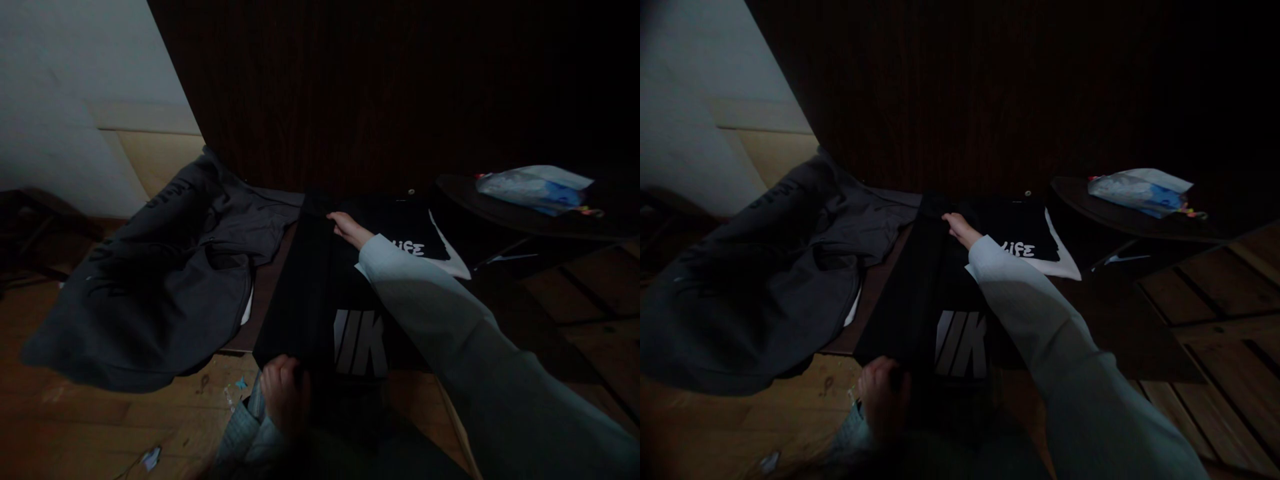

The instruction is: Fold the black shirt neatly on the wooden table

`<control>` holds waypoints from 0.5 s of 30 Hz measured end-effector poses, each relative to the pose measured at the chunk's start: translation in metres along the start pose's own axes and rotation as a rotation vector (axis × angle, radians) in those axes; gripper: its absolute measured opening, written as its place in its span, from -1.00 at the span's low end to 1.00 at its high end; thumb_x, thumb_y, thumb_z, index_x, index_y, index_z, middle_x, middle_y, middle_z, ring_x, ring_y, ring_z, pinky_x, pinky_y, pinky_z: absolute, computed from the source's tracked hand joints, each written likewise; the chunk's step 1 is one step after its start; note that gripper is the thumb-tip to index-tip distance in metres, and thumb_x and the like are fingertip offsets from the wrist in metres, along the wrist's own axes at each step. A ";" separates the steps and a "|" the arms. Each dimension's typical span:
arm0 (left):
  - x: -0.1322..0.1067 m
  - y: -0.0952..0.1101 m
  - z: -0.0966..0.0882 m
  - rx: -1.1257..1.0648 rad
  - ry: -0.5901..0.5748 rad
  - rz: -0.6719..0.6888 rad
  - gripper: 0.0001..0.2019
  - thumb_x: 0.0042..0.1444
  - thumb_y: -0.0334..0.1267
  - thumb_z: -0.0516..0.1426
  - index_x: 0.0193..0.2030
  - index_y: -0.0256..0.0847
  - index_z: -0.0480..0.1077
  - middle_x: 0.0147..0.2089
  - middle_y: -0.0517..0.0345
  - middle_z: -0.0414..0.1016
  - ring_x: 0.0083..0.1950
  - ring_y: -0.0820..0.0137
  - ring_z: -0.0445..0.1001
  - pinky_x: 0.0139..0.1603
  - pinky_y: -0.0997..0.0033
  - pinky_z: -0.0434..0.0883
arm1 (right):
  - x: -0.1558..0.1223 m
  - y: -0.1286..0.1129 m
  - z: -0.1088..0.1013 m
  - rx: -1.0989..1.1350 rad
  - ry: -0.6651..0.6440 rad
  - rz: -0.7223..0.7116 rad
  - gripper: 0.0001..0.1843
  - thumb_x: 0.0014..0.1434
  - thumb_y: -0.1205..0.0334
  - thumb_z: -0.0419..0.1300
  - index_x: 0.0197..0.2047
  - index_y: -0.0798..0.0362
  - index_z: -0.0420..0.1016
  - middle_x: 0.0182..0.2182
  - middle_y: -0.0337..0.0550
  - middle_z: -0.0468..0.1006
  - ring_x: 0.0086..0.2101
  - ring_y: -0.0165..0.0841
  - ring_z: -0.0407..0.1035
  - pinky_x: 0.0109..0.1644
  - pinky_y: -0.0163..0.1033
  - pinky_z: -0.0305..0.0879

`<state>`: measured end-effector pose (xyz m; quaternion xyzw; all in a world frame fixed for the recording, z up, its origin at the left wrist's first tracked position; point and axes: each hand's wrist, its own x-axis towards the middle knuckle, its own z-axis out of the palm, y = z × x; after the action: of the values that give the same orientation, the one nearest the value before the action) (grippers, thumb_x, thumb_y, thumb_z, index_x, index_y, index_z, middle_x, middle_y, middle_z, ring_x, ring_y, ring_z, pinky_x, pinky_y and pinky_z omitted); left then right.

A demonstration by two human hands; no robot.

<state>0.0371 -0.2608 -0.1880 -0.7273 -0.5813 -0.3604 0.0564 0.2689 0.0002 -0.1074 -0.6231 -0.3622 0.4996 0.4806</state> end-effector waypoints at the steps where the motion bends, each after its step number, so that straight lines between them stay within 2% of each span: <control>1: 0.001 -0.001 -0.003 -0.026 -0.022 0.019 -0.92 0.01 -0.36 0.00 -0.36 -0.21 0.30 -0.39 0.05 0.41 -0.34 0.31 0.39 -0.37 0.32 0.31 | 0.000 0.000 0.000 0.003 0.005 0.004 -0.85 0.04 0.44 0.00 -0.51 0.06 0.14 -0.60 -0.35 0.23 -0.58 -0.55 0.15 -0.47 -0.45 0.18; 6: 0.009 0.002 -0.030 -0.222 -0.035 0.072 -0.87 0.05 -0.38 0.00 -0.29 -0.19 0.34 -0.36 0.12 0.43 -0.33 0.42 0.44 -0.33 0.45 0.38 | 0.001 0.001 0.001 0.007 0.035 0.012 -0.84 0.05 0.43 0.02 -0.52 0.06 0.13 -0.62 -0.37 0.19 -0.62 -0.57 0.09 -0.55 -0.49 0.09; 8: 0.011 0.010 -0.036 -0.284 -0.122 0.093 -0.85 0.05 -0.40 0.00 -0.27 -0.17 0.36 -0.34 0.13 0.45 -0.31 0.45 0.46 -0.32 0.50 0.39 | 0.002 0.002 0.001 0.005 0.040 0.011 -0.82 0.05 0.41 0.04 -0.53 0.06 0.12 -0.64 -0.38 0.17 -0.64 -0.57 0.07 -0.58 -0.49 0.07; 11: 0.012 0.023 -0.034 -0.301 -0.304 0.118 -0.79 0.04 -0.44 -0.04 -0.24 -0.19 0.35 -0.36 0.14 0.46 -0.35 0.47 0.47 -0.39 0.55 0.40 | 0.002 0.002 0.000 0.005 0.037 0.009 -0.83 0.07 0.40 0.02 -0.51 0.05 0.14 -0.63 -0.36 0.20 -0.63 -0.56 0.11 -0.57 -0.48 0.10; 15: 0.014 0.032 -0.028 -0.275 -0.352 0.111 -0.80 0.06 -0.45 -0.09 -0.28 -0.19 0.32 -0.42 0.18 0.45 -0.43 0.49 0.46 -0.47 0.55 0.38 | 0.005 0.003 -0.001 -0.006 0.037 0.005 -0.86 0.10 0.39 0.01 -0.48 0.05 0.16 -0.62 -0.34 0.23 -0.61 -0.55 0.16 -0.56 -0.47 0.14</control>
<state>0.0542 -0.2735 -0.1484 -0.8107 -0.4866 -0.3002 -0.1256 0.2708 0.0037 -0.1117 -0.6347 -0.3532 0.4881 0.4839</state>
